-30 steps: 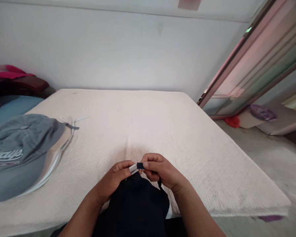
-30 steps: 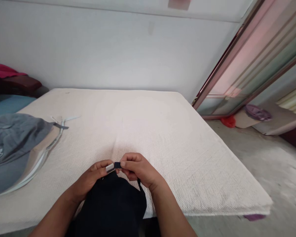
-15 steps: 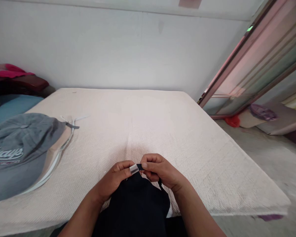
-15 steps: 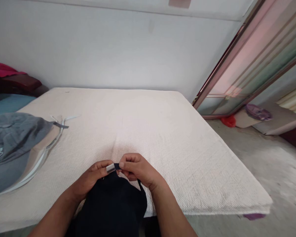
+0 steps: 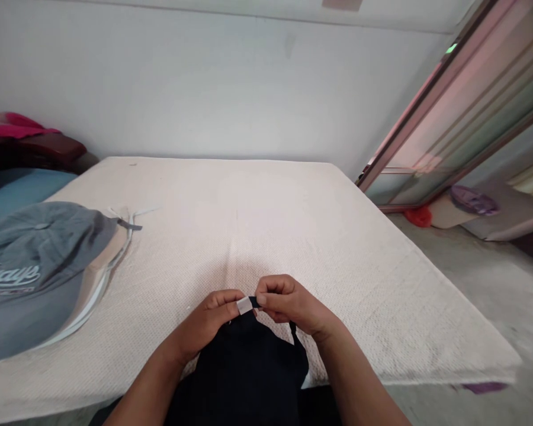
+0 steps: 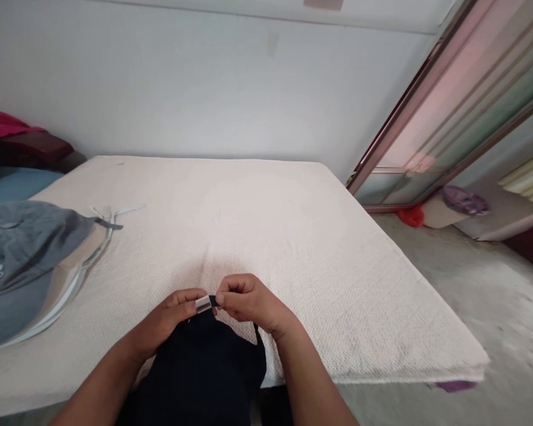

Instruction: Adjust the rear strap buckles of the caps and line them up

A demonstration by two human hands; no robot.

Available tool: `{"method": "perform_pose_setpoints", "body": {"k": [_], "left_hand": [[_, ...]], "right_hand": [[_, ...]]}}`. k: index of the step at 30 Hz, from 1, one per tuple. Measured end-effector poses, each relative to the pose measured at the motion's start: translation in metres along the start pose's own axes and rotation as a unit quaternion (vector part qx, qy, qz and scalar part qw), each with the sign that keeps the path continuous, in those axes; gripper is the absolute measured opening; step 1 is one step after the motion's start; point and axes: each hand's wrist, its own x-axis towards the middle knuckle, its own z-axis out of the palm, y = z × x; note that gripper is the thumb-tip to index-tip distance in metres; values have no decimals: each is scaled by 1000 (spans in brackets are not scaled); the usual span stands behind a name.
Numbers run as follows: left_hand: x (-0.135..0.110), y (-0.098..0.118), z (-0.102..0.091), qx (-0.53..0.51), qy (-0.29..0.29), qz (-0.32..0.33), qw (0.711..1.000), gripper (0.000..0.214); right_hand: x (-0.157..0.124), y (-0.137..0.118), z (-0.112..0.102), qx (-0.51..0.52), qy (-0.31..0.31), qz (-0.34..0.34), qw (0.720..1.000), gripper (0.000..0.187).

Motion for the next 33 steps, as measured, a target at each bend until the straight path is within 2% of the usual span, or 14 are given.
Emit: {"method": "perform_pose_setpoints", "body": {"k": [3,8,13,18,24,33], "left_hand": [[-1,3,2,17,4,-7,1000,26],[1,-2,0,38,50,-11,998,27],[1,-6,-2,37,20,-10,999,26],[1,-7,-3,-14,39,-18,999,24],[1,-8,-4,-30,-10,-4,999,21],[0,-7,-3,-54,-3,-4,999,23]], "right_hand": [[-1,0,-2,-18,-3,6,1000,18],[-2,1,-3,-35,-17,15,999,19],[-3,0,-2,-10,-33,14,999,21],[-3,0,-3,-15,-19,12,1000,20],[-3,0,-2,43,-26,0,999,17],[-1,1,0,91,-15,4,996,14]]}}
